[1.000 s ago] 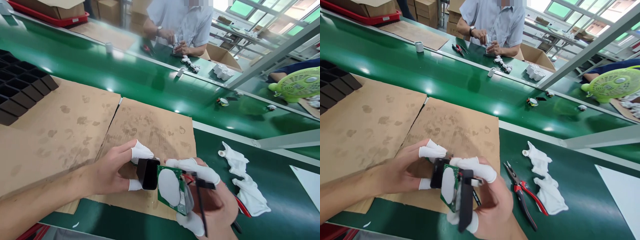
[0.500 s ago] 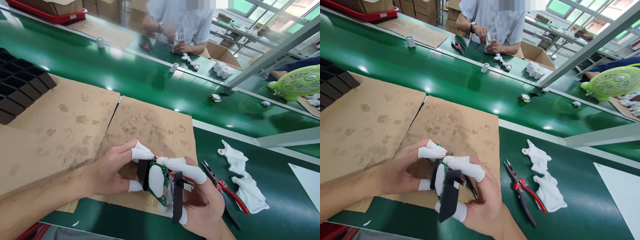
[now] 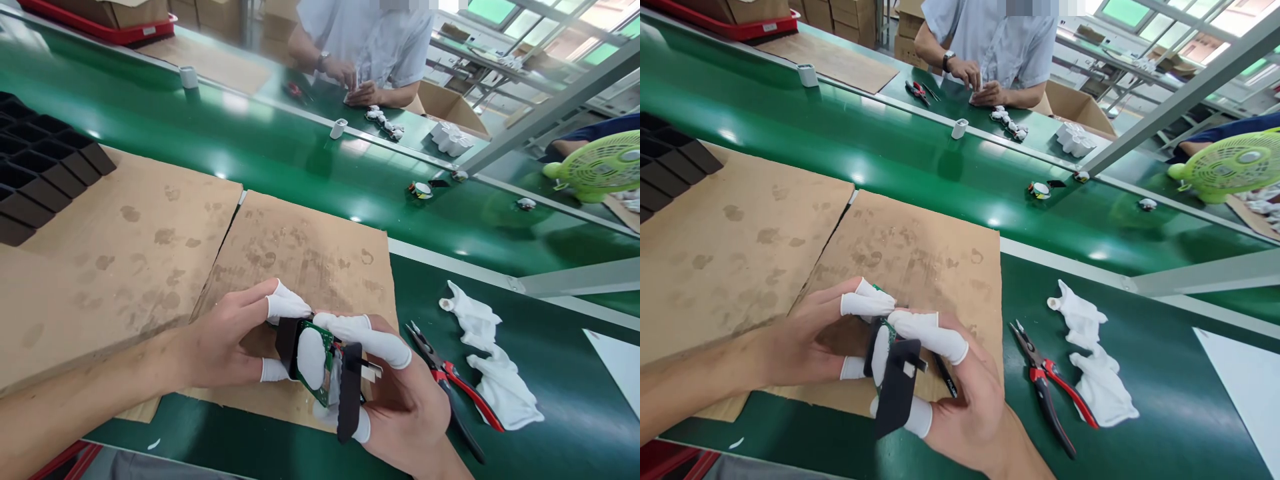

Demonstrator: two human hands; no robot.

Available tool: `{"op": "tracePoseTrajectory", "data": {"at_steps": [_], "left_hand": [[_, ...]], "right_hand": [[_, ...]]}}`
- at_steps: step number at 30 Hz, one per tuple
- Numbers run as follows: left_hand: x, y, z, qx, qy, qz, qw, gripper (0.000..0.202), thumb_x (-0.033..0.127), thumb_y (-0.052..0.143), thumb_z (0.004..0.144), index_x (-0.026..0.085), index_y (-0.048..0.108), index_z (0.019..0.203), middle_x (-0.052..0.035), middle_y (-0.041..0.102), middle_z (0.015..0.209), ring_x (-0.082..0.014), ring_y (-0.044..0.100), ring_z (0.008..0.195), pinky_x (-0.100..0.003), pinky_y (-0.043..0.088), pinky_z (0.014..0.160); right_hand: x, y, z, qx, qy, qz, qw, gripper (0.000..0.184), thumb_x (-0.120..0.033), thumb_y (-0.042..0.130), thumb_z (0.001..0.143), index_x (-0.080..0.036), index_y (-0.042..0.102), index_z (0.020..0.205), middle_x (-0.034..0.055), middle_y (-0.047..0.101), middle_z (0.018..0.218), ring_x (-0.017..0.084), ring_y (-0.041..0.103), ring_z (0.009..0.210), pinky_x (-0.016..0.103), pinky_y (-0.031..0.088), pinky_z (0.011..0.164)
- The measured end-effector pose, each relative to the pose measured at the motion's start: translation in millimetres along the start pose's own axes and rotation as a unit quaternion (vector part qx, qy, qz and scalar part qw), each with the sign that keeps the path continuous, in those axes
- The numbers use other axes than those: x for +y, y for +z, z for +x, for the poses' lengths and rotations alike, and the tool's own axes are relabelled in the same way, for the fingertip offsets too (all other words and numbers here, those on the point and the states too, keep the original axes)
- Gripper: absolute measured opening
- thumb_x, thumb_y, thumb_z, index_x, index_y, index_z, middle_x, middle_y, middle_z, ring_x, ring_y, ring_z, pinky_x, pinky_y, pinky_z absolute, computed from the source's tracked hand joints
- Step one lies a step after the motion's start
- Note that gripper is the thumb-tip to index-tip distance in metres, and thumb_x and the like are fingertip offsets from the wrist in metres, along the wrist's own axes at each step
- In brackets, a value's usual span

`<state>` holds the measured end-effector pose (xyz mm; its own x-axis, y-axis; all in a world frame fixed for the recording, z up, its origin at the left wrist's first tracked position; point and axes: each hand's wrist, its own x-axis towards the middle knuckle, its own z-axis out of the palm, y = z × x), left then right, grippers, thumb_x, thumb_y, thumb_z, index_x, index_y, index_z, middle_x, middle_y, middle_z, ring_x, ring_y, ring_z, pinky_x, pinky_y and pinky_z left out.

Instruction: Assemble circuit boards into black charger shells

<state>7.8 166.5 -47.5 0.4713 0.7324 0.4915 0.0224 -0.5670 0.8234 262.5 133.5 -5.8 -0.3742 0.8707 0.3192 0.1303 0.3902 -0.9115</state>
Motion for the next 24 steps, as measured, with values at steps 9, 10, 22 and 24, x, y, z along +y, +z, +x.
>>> {"op": "tracePoseTrajectory", "data": {"at_steps": [9,10,22,24], "left_hand": [[1.9,0.4,1.4,-0.004,0.006,-0.005,1.0,0.058,0.024,0.093,0.095,0.024,0.063,0.145,-0.0091,0.076,0.115,-0.0237,0.077,0.102,-0.032,0.065,0.086],[2.2,0.5,1.3,-0.005,0.005,-0.002,1.0,0.058,0.024,0.093,0.095,0.024,0.063,0.145,-0.0093,0.075,0.116,-0.0239,0.077,0.102,-0.033,0.065,0.086],[6.1,8.0,1.5,0.0,-0.084,-0.114,0.99,0.05,0.016,0.092,0.088,0.025,0.068,0.131,-0.0029,0.068,0.11,-0.0192,0.072,0.092,-0.031,0.063,0.082],[7.3,10.6,2.1,0.004,-0.132,-0.167,0.977,0.046,0.016,0.093,0.086,0.024,0.069,0.124,-0.0017,0.068,0.107,-0.0192,0.071,0.091,-0.032,0.063,0.082]], "right_hand": [[5.4,-3.5,3.9,-0.05,-0.032,-0.053,0.997,0.085,-0.018,0.1,0.087,-0.035,0.063,0.162,0.0125,0.076,0.149,0.036,0.077,0.135,0.045,0.069,0.107],[6.1,-3.2,3.9,-0.049,-0.041,-0.054,0.997,0.087,-0.016,0.1,0.087,-0.035,0.062,0.162,0.0126,0.076,0.148,0.036,0.077,0.134,0.045,0.069,0.106],[11.6,2.1,7.9,-0.058,-0.064,-0.107,0.991,0.079,-0.026,0.096,0.091,-0.033,0.059,0.161,0.0116,0.064,0.148,0.034,0.072,0.136,0.045,0.066,0.111],[10.5,1.9,11.9,-0.063,-0.075,-0.15,0.984,0.073,-0.036,0.092,0.096,-0.031,0.058,0.161,0.0129,0.064,0.148,0.033,0.073,0.134,0.046,0.066,0.11]]}}
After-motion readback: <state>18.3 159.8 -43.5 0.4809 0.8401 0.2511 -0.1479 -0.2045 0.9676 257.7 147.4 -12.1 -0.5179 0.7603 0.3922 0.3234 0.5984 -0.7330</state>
